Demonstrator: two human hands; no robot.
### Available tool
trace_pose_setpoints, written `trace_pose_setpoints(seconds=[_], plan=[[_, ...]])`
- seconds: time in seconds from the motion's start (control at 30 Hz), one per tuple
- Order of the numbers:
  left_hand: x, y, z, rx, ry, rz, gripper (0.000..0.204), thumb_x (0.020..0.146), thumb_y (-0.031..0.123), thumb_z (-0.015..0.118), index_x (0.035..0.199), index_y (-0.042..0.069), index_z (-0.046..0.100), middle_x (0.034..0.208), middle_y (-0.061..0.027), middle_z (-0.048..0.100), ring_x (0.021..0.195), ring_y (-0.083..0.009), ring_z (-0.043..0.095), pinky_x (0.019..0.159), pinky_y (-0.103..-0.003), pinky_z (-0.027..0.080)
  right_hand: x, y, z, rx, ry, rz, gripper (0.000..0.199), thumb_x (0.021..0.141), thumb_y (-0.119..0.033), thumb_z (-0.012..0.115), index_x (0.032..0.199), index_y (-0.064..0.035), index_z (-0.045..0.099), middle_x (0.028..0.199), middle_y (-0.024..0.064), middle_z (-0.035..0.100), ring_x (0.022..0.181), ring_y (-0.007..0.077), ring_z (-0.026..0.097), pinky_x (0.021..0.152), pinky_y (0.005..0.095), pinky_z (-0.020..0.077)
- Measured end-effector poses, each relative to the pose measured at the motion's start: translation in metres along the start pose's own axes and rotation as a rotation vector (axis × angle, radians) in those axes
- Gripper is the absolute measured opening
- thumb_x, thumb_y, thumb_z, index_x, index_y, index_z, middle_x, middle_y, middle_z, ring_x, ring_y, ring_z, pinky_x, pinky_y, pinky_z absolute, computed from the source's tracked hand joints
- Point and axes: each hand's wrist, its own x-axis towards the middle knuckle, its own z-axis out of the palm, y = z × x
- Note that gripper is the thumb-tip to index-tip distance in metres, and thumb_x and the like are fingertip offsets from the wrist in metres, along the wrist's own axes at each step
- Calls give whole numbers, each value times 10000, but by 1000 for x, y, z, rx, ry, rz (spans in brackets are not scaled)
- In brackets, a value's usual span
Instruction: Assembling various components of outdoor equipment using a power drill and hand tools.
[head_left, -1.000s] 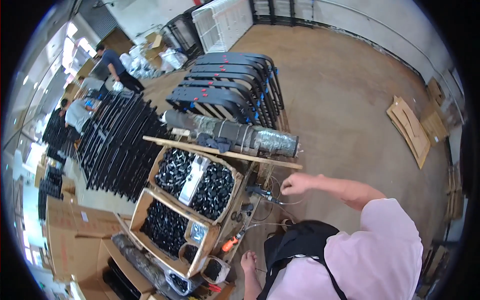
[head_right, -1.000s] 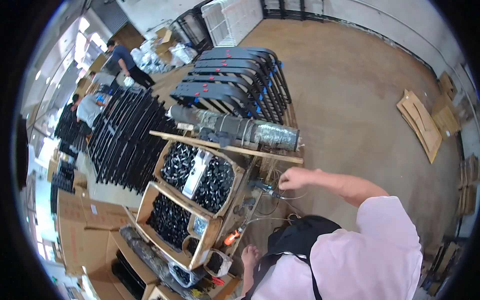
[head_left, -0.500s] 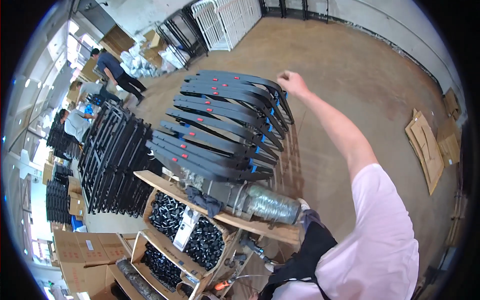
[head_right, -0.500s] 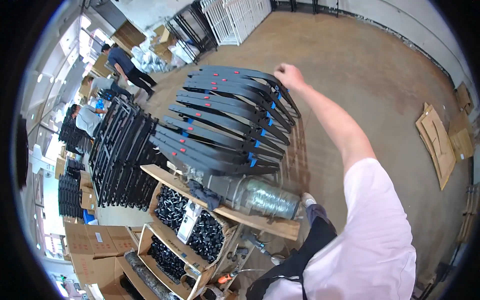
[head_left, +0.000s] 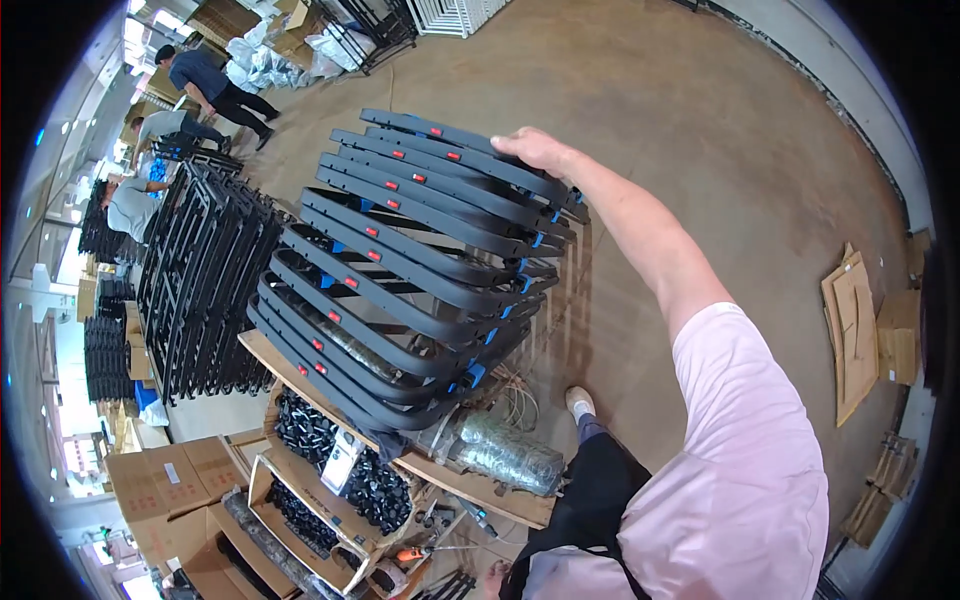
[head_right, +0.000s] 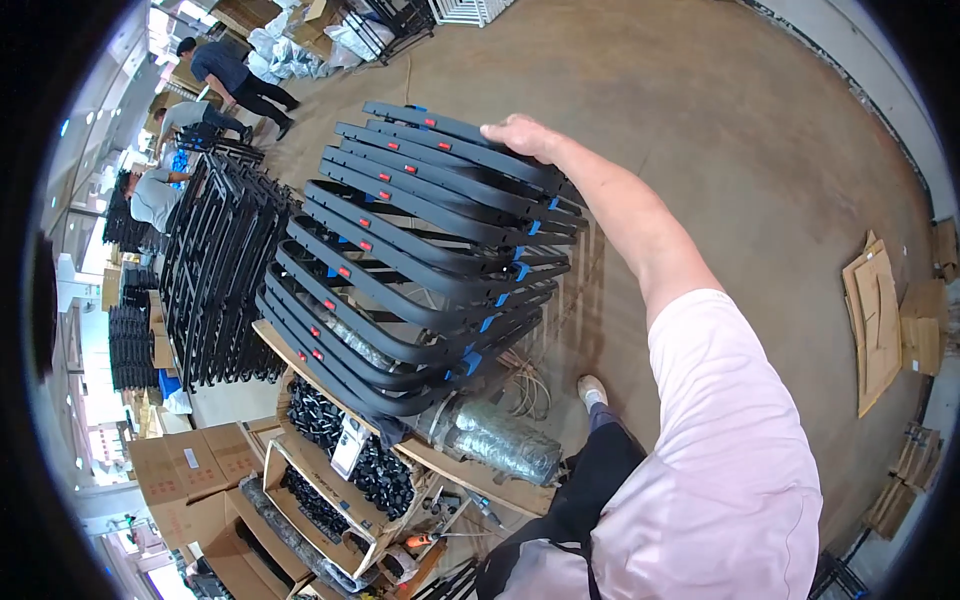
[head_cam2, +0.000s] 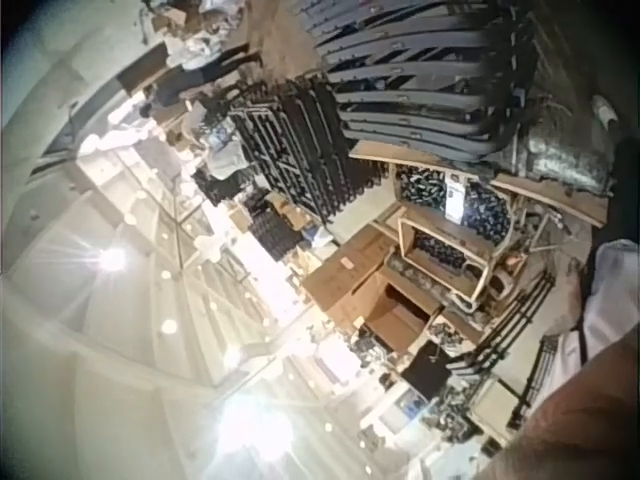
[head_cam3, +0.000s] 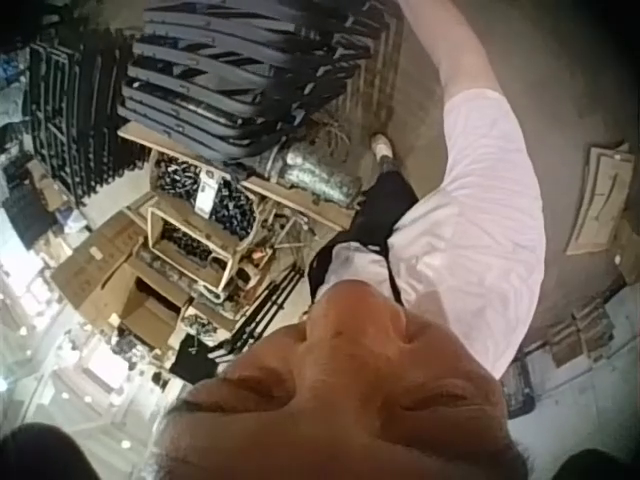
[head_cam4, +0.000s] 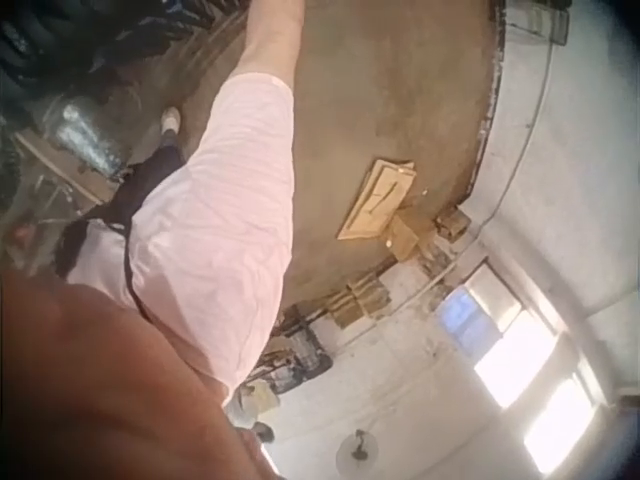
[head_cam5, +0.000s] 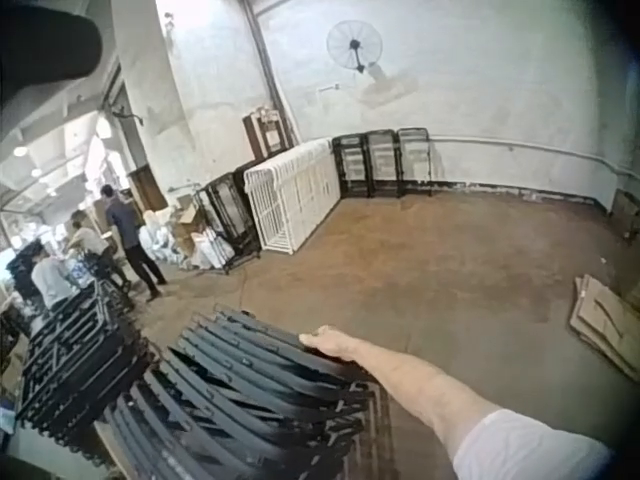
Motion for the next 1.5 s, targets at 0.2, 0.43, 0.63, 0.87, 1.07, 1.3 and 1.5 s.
trace_pose_setpoints(seconds=[0.2,0.43,0.63,0.87,1.07,1.3,1.5], plan=[[7,22,-16,51,58,88,196,1034,151,578,1023,9,713,856,-84,720,758,-162,670,692,-299,528,14,18,-73,-253,402,-122,689,841,-651,754,1070,-2,788,949,93,758,838,182,662,767,339,533],[3,158,-34,126,352,662,231,1076,100,505,1137,-38,679,864,-81,712,758,-146,665,691,-287,548,-80,38,-125,-257,650,-92,703,821,-690,739,950,-1,784,853,75,704,820,168,633,743,336,488],[-70,338,39,74,199,1018,230,1078,93,552,1199,-44,691,946,-118,742,885,-171,723,799,-300,583,-221,83,-133,-13,881,-48,539,869,-581,771,729,-70,672,648,-13,559,555,111,486,526,319,359],[-142,403,135,174,-436,1450,190,1021,51,630,1182,7,721,1078,-160,758,980,-248,740,879,-341,564,-390,105,6,391,947,-11,449,959,-490,721,739,-114,614,608,-46,514,499,72,447,471,267,365],[-165,338,225,139,-1000,1151,394,1067,262,613,1362,0,617,1243,-162,721,1130,-241,694,979,-373,538,-552,111,160,510,997,65,451,980,-514,698,818,-99,622,644,-34,542,520,74,473,475,267,393],[-256,246,246,-248,-1414,104,318,1081,407,608,1102,91,578,887,-37,644,736,-167,651,675,-346,583,-717,158,268,284,721,-34,492,1097,-431,542,1079,29,716,996,95,753,923,183,702,877,367,546],[-286,201,217,-201,-1270,218,308,1090,421,582,992,134,526,751,27,522,565,-95,502,486,-296,459,-835,454,310,866,790,767,673,1096,-625,353,904,-60,666,673,56,660,577,188,645,469,303,480]])
